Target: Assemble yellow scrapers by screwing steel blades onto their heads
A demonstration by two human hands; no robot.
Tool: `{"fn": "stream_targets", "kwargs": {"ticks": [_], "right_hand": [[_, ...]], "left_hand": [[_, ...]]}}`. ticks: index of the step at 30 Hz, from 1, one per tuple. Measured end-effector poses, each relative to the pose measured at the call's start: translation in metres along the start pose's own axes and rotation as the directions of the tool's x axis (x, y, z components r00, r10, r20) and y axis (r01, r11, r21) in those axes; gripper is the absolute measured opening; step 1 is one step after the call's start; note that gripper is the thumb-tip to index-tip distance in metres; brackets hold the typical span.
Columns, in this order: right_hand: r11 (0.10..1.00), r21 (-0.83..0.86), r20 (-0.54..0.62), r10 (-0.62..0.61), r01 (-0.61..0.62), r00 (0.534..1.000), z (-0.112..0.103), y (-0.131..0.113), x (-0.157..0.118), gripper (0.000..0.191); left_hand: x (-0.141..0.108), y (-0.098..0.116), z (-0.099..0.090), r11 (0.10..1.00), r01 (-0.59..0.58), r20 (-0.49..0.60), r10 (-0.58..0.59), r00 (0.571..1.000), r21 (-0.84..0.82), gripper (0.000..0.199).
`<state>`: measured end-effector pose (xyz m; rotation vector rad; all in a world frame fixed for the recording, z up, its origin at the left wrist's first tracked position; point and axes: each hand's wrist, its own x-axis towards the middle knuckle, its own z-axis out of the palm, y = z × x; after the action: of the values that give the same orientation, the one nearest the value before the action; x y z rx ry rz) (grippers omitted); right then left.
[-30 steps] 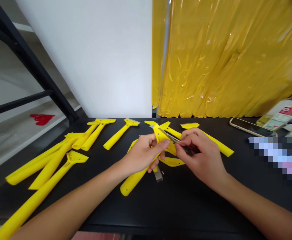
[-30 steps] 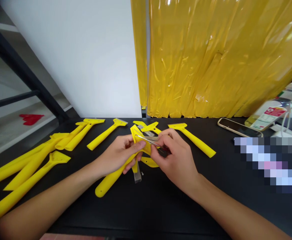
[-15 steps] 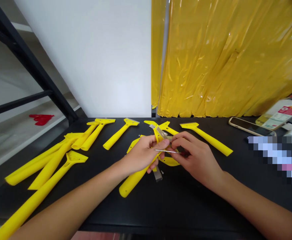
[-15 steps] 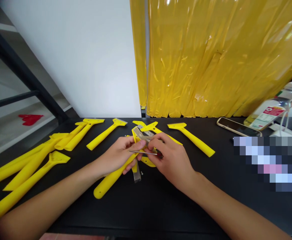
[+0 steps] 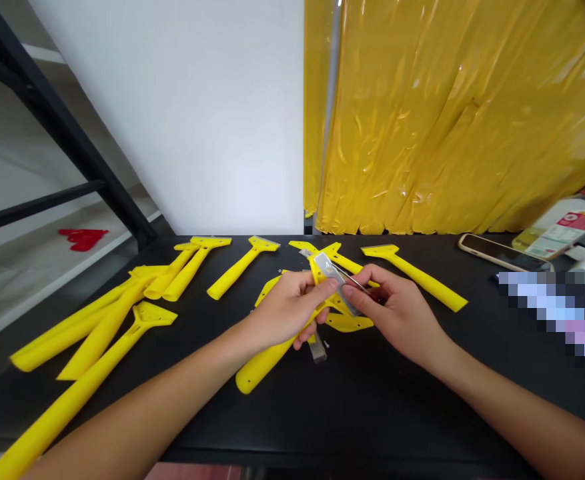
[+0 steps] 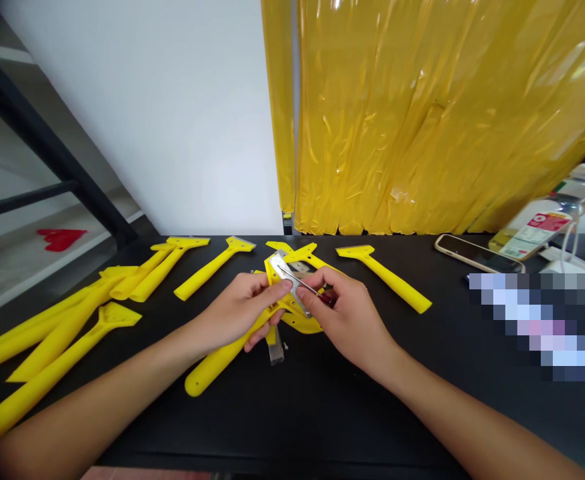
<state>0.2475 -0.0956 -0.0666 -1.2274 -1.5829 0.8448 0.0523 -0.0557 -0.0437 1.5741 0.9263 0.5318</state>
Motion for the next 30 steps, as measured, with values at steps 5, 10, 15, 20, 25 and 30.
{"fn": "stream_targets", "kwargs": {"ticks": [5, 10, 15, 20, 25, 30], "right_hand": [[0.997, 0.048, 0.048, 0.051, -0.053, 0.998, -0.001, 0.000, 0.001, 0.027], [0.993, 0.093, 0.054, 0.064, -0.069, 0.997, 0.001, 0.000, 0.002, 0.028], [0.998, 0.063, 0.034, 0.022, -0.024, 0.999, 0.000, 0.000, 0.005, 0.028], [0.933, -0.340, 0.168, -0.065, 0.120, 0.984, -0.015, 0.011, 0.011, 0.030], [0.749, -0.587, 0.390, -0.072, 0.308, 0.918, -0.024, 0.023, 0.013, 0.039], [0.621, -0.652, 0.465, -0.124, 0.434, 0.876, -0.022, 0.023, 0.011, 0.017]], "left_hand": [[-0.001, 0.000, -0.001, 1.000, -0.010, 0.014, 0.010, 1.000, -0.004, 0.044], [-0.001, -0.001, -0.001, 0.999, -0.018, 0.029, 0.017, 0.999, 0.041, 0.047], [0.001, 0.000, -0.006, 0.993, 0.002, 0.012, -0.003, 1.000, 0.116, 0.052], [0.009, 0.000, -0.032, 0.993, 0.013, -0.164, 0.007, 0.986, 0.118, 0.051], [0.014, -0.002, -0.043, 0.994, 0.014, -0.216, 0.009, 0.976, 0.106, 0.050], [0.013, -0.002, -0.036, 0.995, 0.001, -0.152, 0.014, 0.988, 0.097, 0.049]]}}
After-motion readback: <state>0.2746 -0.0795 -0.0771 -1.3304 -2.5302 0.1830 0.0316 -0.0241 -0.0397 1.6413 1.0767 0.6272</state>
